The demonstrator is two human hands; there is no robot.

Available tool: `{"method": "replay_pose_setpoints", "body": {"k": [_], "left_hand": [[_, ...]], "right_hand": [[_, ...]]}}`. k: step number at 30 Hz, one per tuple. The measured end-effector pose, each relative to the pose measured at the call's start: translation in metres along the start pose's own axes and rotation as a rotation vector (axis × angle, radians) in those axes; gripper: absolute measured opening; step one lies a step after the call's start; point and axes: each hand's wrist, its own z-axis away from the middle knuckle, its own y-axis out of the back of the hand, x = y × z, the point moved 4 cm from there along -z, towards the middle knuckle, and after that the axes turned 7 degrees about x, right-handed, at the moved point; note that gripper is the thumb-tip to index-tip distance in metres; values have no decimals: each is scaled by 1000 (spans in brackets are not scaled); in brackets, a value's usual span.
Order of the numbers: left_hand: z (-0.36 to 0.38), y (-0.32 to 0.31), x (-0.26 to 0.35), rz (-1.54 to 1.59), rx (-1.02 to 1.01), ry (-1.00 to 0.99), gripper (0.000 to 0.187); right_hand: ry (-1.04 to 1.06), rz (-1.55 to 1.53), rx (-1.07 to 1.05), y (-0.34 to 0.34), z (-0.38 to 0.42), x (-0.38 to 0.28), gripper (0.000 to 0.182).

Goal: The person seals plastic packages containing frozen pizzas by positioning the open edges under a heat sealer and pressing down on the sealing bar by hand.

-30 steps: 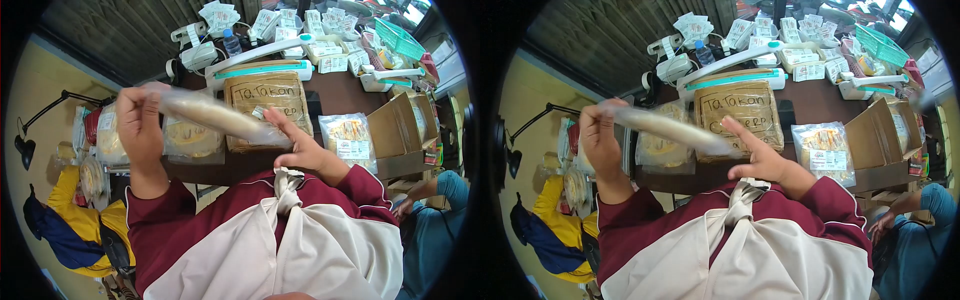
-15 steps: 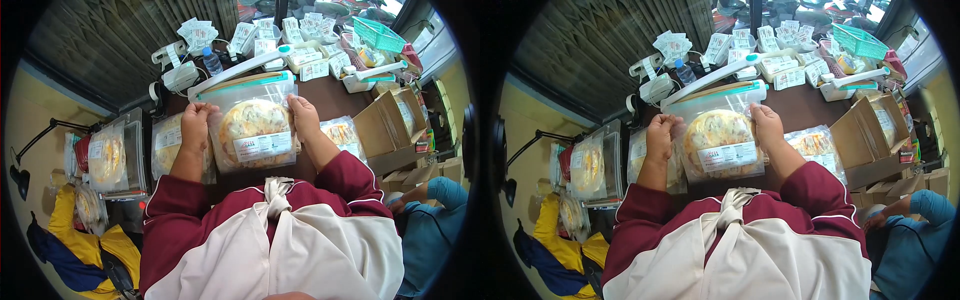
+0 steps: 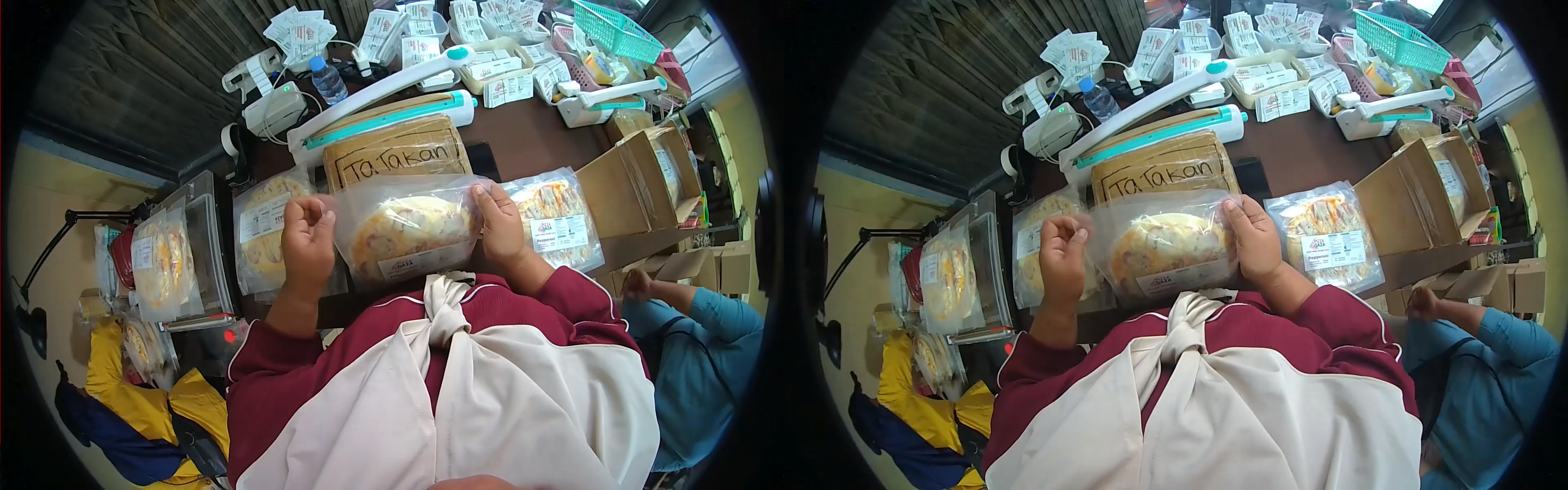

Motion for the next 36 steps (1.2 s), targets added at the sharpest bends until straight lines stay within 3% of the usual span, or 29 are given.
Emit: {"method": "replay_pose_setpoints", "body": {"k": [1, 4, 10, 16, 19, 22, 25, 28, 34, 36], "left_hand": [[2, -2, 18, -192, 71, -197, 14], [6, -25, 67, -612, -148, -610, 25], [18, -54, 57, -685, -577, -544, 26], [30, -71, 77, -654, -508, -680, 35], [27, -82, 76, -708, -550, -694, 55], [30, -92, 68, -678, -760, -503, 62], [31, -99, 71, -791, -792, -463, 66], [34, -102, 70, -739, -580, -635, 64], [30, -101, 66, -794, -702, -483, 65], [30, -95, 65, -757, -620, -620, 64]], "right_hand": [[-21, -22, -13, -2, 2, 3, 19], [-61, -45, -53, -4, 8, 9, 21], [-79, -40, -96, -1, 16, 15, 22], [-80, -47, -169, -3, 29, 0, 27], [-71, -5, -196, -4, 33, -2, 29], [-47, 4, -190, -4, 33, -2, 30], [4, 53, -210, -4, 34, -4, 29], [3, 56, -213, -5, 34, -6, 28], [40, 95, -172, -4, 35, -1, 26], [56, 136, -120, -6, 35, -1, 26]]}}
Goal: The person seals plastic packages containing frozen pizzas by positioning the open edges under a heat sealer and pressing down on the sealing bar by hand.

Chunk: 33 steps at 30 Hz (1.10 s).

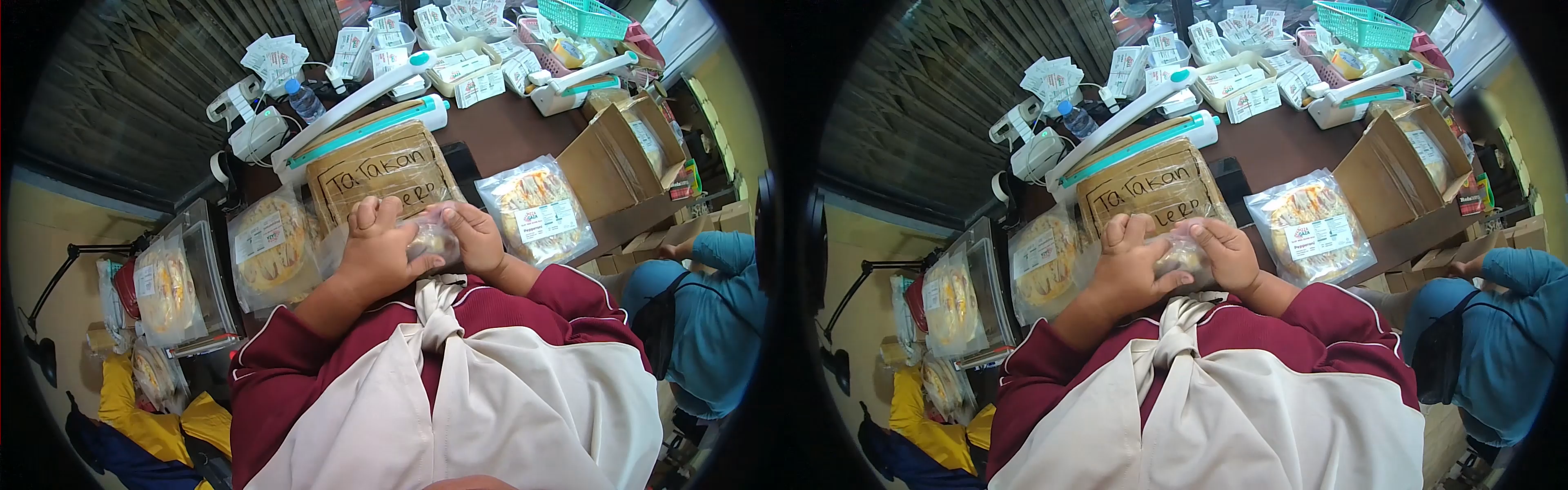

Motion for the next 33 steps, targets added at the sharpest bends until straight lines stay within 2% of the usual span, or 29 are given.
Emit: {"method": "replay_pose_setpoints", "body": {"k": [4, 7, 10, 13, 16, 19, 20, 23, 24, 26, 27, 28, 29, 30, 31, 33], "left_hand": [[18, 32, -19, 34, 181, -33, 68], [49, 46, -46, 21, 357, 195, 65], [90, 2, -73, 613, 407, 579, 44], [110, -29, -81, 1078, 324, 762, 24], [96, -20, -89, 995, 456, 852, 20], [67, -9, -107, 933, 429, 914, 15], [63, -17, -122, 939, 417, 916, 16], [39, -30, -151, 695, 354, 910, 21], [30, -32, -157, 529, 340, 899, 25], [18, -38, -164, 199, 302, 864, 36], [16, -37, -158, 72, 395, 745, 40], [15, -38, -150, -51, 479, 622, 45], [14, -41, -140, -169, 558, 497, 50], [13, -44, -129, -20, 401, 508, 56], [15, -55, -120, 0, 352, 451, 57], [20, -76, -105, 37, 262, 337, 57]], "right_hand": [[-60, -142, 184, 9, -5, 5, 24], [-19, -176, 256, 12, -8, 8, 23], [-3, -164, 278, 15, -11, 12, 23], [-1, -123, 290, 10, -20, 10, 23], [-8, -83, 329, 2, -33, -3, 23], [-5, 73, 350, 3, -63, -11, 25], [6, 156, 379, 4, -76, -9, 26], [-14, 466, 397, 16, -126, 5, 33], [-38, 579, 390, 22, -139, 14, 36], [167, 797, 372, 32, -160, 30, 41], [273, 903, 359, 32, -164, 34, 44], [254, 1119, 243, 9, -141, 5, 51], [360, 1243, 133, -4, -128, 6, 52], [464, 1363, 15, -16, -116, 12, 54], [571, 1474, -111, -25, -104, 20, 55], [533, 1586, -334, -34, -83, 40, 59]]}}
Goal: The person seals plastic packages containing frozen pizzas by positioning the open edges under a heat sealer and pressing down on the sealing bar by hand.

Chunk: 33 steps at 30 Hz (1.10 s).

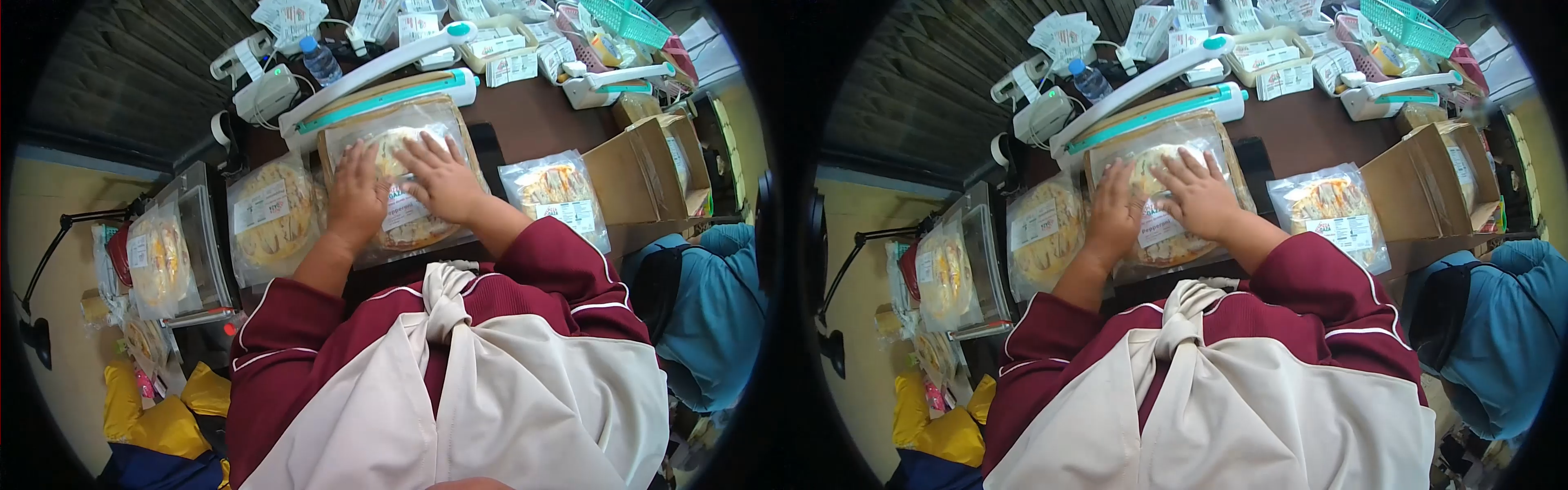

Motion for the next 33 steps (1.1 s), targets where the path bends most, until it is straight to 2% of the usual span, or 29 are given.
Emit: {"method": "replay_pose_setpoints", "body": {"k": [1, 4, 7, 22, 28, 31, 33], "left_hand": [[7, -11, -2, -23, -112, 57, 59], [12, -18, -4, -213, -83, 58, 64], [9, -23, -11, -235, -127, 178, 68], [-26, -39, -28, -250, -178, 319, 68], [-38, -42, -39, -312, -78, 283, 64], [-62, -25, -43, -135, 83, 337, 54], [-99, -7, -40, -157, 307, 250, 40]], "right_hand": [[30, 23, 7, -8, 6, -4, 61], [30, 17, 53, -13, 7, 0, 62], [37, 26, 48, -12, 4, 3, 64], [18, 77, 114, -12, -45, 10, 64], [30, 66, 91, -17, -62, 16, 66], [7, 37, 73, -18, -66, 14, 67], [3, 43, 67, -18, -70, 15, 67]]}}
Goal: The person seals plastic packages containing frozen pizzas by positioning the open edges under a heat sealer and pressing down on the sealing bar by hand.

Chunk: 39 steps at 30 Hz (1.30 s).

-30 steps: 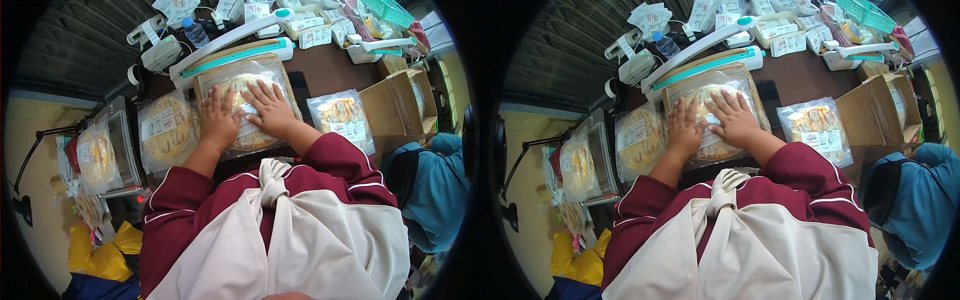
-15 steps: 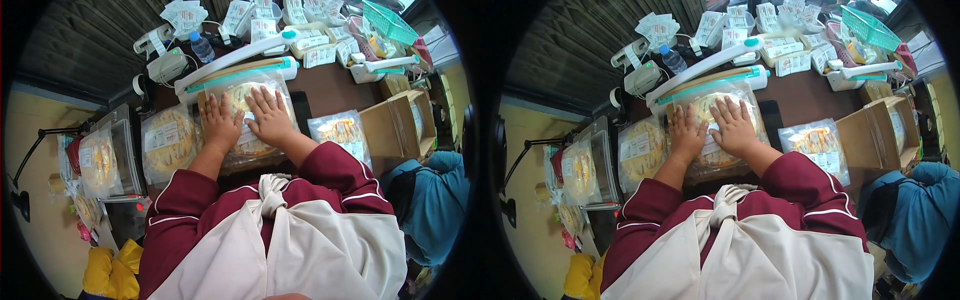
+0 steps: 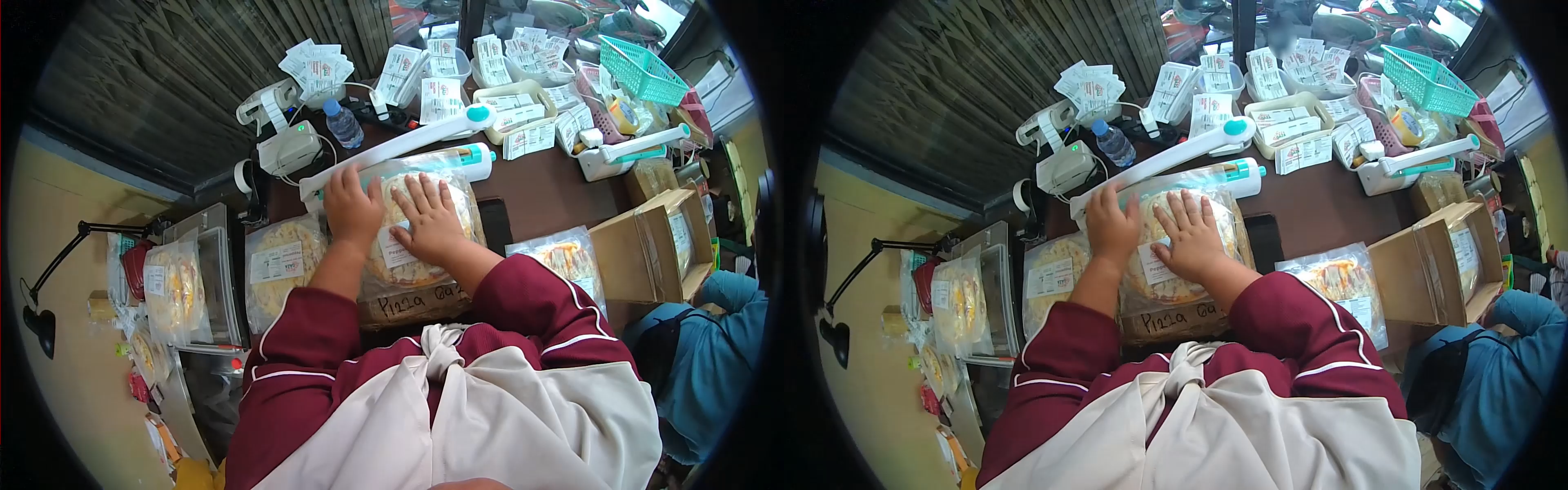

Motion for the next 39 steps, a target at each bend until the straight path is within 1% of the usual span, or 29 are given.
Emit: {"method": "replay_pose_setpoints", "body": {"k": [1, 4, 5, 7, 8, 11, 12, 15, 16, 18, 21, 23, 25, 28, 31, 35, 39], "left_hand": [[-20, 1, 4, 9, 112, -33, 33], [-64, -27, -3, -89, -191, 31, 26], [-72, -35, -5, -113, -210, 14, 26], [-78, -56, -12, -160, -251, -28, 30], [-79, -67, -17, -135, -394, -39, 34], [-66, -96, -25, -203, -589, -80, 36], [-65, -97, -22, -268, -715, 21, 38], [-67, -102, -23, -324, -714, 42, 38], [-68, -102, -24, -312, -781, 79, 39], [-69, -101, -22, -311, -789, 100, 38], [-69, -103, -22, -301, -801, 107, 38], [-67, -103, -23, -289, -820, 113, 38], [-68, -104, -24, -275, -843, 120, 37], [-68, -104, -23, -259, -861, 139, 39], [-67, -106, -23, -246, -880, 157, 42], [-68, -107, -24, -229, -897, 166, 44], [-69, -106, -23, -223, -920, 185, 45]], "right_hand": [[-2, 2, -6, -1, -2, 0, 67], [4, 4, -24, -2, -9, 1, 67], [5, 7, -25, -3, -11, 2, 67], [8, 16, -45, -3, -14, 2, 67], [5, 20, -55, -2, -15, 3, 67], [4, 2, -82, 0, -17, 5, 66], [2, 9, -75, -1, -18, 6, 67], [5, -26, -38, -1, -17, 9, 65], [2, -74, -12, 2, -18, 10, 60], [0, -167, 52, 11, -24, 15, 49], [-231, -399, 65, 20, -54, 56, 24], [-70, -198, 455, 34, -74, 90, 10], [-72, 112, 588, 38, -84, 118, 15], [-169, 168, 381, 16, -84, 147, 20], [-375, -100, 157, 6, -86, 161, 25], [-485, -205, -3, 7, -89, 166, 28], [-528, -219, -52, 8, -90, 169, 30]]}}
